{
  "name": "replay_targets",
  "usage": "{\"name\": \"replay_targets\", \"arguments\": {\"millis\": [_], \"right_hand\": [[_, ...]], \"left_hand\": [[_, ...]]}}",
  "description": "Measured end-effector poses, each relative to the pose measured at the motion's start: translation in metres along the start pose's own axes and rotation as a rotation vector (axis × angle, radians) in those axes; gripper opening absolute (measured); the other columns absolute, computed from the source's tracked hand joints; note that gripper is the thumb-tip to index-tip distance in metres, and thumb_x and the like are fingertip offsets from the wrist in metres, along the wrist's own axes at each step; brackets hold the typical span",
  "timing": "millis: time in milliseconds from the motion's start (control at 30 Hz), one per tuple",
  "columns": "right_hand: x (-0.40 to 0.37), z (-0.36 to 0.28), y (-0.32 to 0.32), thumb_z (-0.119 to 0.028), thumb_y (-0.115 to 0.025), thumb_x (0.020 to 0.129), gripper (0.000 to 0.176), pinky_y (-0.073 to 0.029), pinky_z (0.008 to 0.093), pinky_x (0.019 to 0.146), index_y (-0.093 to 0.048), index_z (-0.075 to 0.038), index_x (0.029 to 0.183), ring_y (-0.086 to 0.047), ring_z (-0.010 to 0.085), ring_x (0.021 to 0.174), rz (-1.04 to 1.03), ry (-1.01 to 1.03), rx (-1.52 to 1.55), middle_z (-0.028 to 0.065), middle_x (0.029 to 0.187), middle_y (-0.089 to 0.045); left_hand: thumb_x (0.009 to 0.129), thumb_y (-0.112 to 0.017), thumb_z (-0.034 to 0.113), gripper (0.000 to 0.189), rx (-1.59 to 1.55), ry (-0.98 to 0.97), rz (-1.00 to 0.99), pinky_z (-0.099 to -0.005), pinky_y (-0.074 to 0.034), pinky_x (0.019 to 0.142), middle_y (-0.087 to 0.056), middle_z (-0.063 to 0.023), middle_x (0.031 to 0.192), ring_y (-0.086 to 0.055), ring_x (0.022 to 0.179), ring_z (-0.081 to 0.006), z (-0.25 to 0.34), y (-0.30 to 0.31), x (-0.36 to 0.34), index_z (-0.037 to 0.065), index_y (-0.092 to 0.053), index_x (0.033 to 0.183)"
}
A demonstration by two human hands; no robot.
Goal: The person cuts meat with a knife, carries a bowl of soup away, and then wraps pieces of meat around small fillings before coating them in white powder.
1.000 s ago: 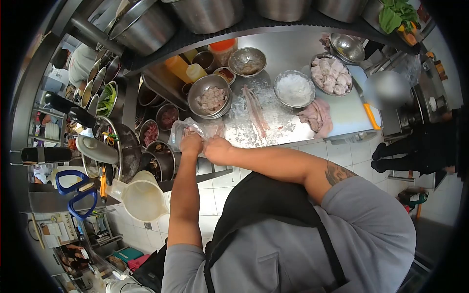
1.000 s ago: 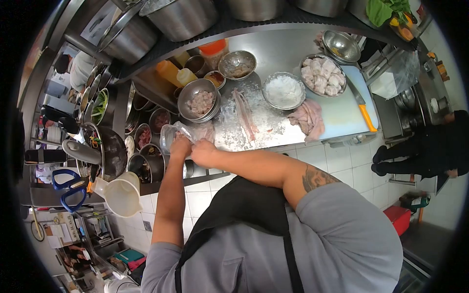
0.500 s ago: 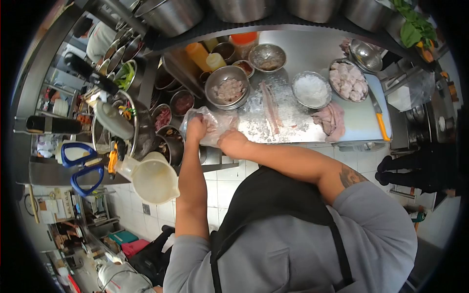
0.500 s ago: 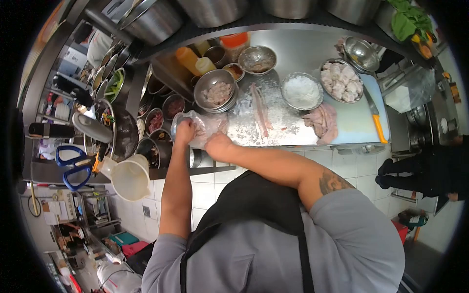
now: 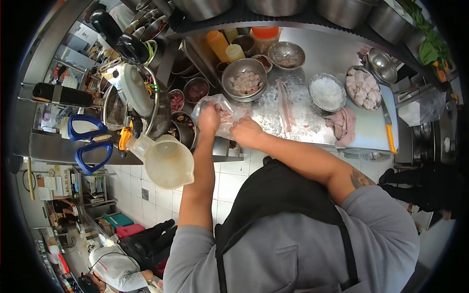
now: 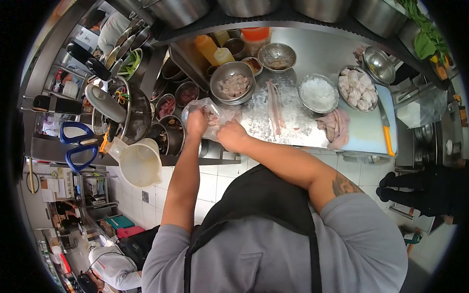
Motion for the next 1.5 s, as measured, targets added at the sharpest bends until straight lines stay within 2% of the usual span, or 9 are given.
{"name": "replay_targets", "arguments": {"millis": [200, 300, 400, 500, 800, 1000, 1300, 1400, 1500], "right_hand": [[-0.005, -0.006, -0.005, -0.014, -0.056, 0.082, 0.02, -0.044, 0.0429, 0.089, -0.07, -0.008, 0.095, -0.064, 0.0278, 0.097, -0.025, -0.002, 0.004, 0.0105, 0.098, -0.069], [-0.006, -0.002, -0.005, -0.014, -0.056, 0.083, 0.021, -0.044, 0.0428, 0.09, -0.07, -0.008, 0.096, -0.064, 0.0276, 0.097, -0.032, -0.007, 0.015, 0.0105, 0.099, -0.068], [-0.007, -0.003, -0.002, -0.014, -0.056, 0.082, 0.021, -0.044, 0.0427, 0.091, -0.07, -0.008, 0.096, -0.064, 0.0271, 0.098, -0.034, -0.014, 0.027, 0.0103, 0.101, -0.068], [-0.007, -0.004, -0.002, -0.014, -0.059, 0.08, 0.022, -0.044, 0.0416, 0.089, -0.068, -0.007, 0.098, -0.063, 0.0278, 0.098, -0.044, -0.008, 0.023, 0.0108, 0.101, -0.067], [-0.006, -0.003, -0.001, -0.017, -0.062, 0.079, 0.024, -0.044, 0.0415, 0.09, -0.068, -0.006, 0.099, -0.063, 0.0287, 0.099, -0.063, -0.011, 0.043, 0.0114, 0.101, -0.067], [-0.007, 0.002, -0.001, -0.016, -0.06, 0.079, 0.024, -0.045, 0.042, 0.09, -0.068, -0.006, 0.099, -0.062, 0.0293, 0.099, -0.059, -0.007, 0.043, 0.0117, 0.1, -0.067], [-0.009, 0.003, -0.008, -0.014, -0.059, 0.08, 0.022, -0.045, 0.0418, 0.09, -0.068, -0.007, 0.099, -0.063, 0.0284, 0.1, -0.078, 0.036, 0.065, 0.0107, 0.102, -0.067], [-0.009, 0.003, -0.011, -0.014, -0.061, 0.079, 0.024, -0.044, 0.0415, 0.091, -0.068, -0.008, 0.101, -0.063, 0.0281, 0.102, -0.107, 0.039, 0.054, 0.0103, 0.103, -0.067], [-0.013, 0.004, -0.011, -0.015, -0.061, 0.08, 0.025, -0.044, 0.0415, 0.091, -0.067, -0.007, 0.102, -0.063, 0.0283, 0.102, -0.112, 0.049, 0.054, 0.0107, 0.103, -0.067]], "left_hand": [[0.087, -0.061, 0.025, 0.028, 0.09, -0.032, -0.056, -0.0497, -0.052, 0.084, -0.07, -0.0204, 0.1, -0.068, 0.091, -0.0392, 0.019, 0.006, -0.02, 0.009, -0.068, 0.109], [0.087, -0.061, 0.028, 0.031, 0.152, 0.003, -0.243, -0.047, -0.051, 0.09, -0.067, -0.0198, 0.112, -0.065, 0.102, -0.0374, 0.008, -0.018, -0.01, 0.01, -0.069, 0.111], [0.088, -0.062, 0.03, 0.033, 0.299, -0.21, -0.234, -0.0441, -0.05, 0.094, -0.061, -0.0185, 0.126, -0.059, 0.114, -0.0376, 0.009, -0.026, -0.017, 0.01, -0.07, 0.112], [0.087, -0.063, 0.031, 0.034, 0.309, -0.179, -0.265, -0.0433, -0.049, 0.097, -0.054, -0.0166, 0.135, -0.054, 0.121, -0.0381, 0.011, -0.03, -0.015, 0.009, -0.07, 0.112], [0.088, -0.057, 0.026, 0.032, 0.399, -0.297, -0.165, -0.0425, -0.043, 0.105, -0.059, -0.0171, 0.13, -0.054, 0.122, -0.0378, 0.006, -0.048, -0.013, 0.005, -0.071, 0.108], [0.088, -0.058, 0.027, 0.035, 0.185, -0.172, -0.266, -0.044, -0.045, 0.103, -0.06, -0.0193, 0.127, -0.052, 0.124, -0.0404, 0.005, -0.029, -0.013, 0.002, -0.069, 0.109], [0.089, -0.057, 0.025, 0.034, 0.314, -0.296, -0.218, -0.0438, -0.048, 0.098, -0.062, -0.0186, 0.125, -0.057, 0.116, -0.0382, 0.002, -0.036, -0.017, 0.0, -0.068, 0.109], [0.091, -0.054, 0.026, 0.034, 0.25, -0.141, -0.312, -0.0455, -0.049, 0.096, -0.065, -0.0199, 0.119, -0.06, 0.111, -0.0402, -0.005, -0.042, -0.009, 0.002, -0.067, 0.11], [0.092, -0.053, 0.028, 0.034, 0.152, -0.094, -0.235, -0.0476, -0.049, 0.094, -0.067, -0.022, 0.111, -0.062, 0.106, -0.0424, -0.012, -0.041, -0.009, 0.004, -0.067, 0.111]]}}
Point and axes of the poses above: each hand's wrist, its own x-axis towards the middle knuckle, its own y-axis out of the back of the hand, z = x × y, the point moved 4 cm from there along x, towards the middle knuckle
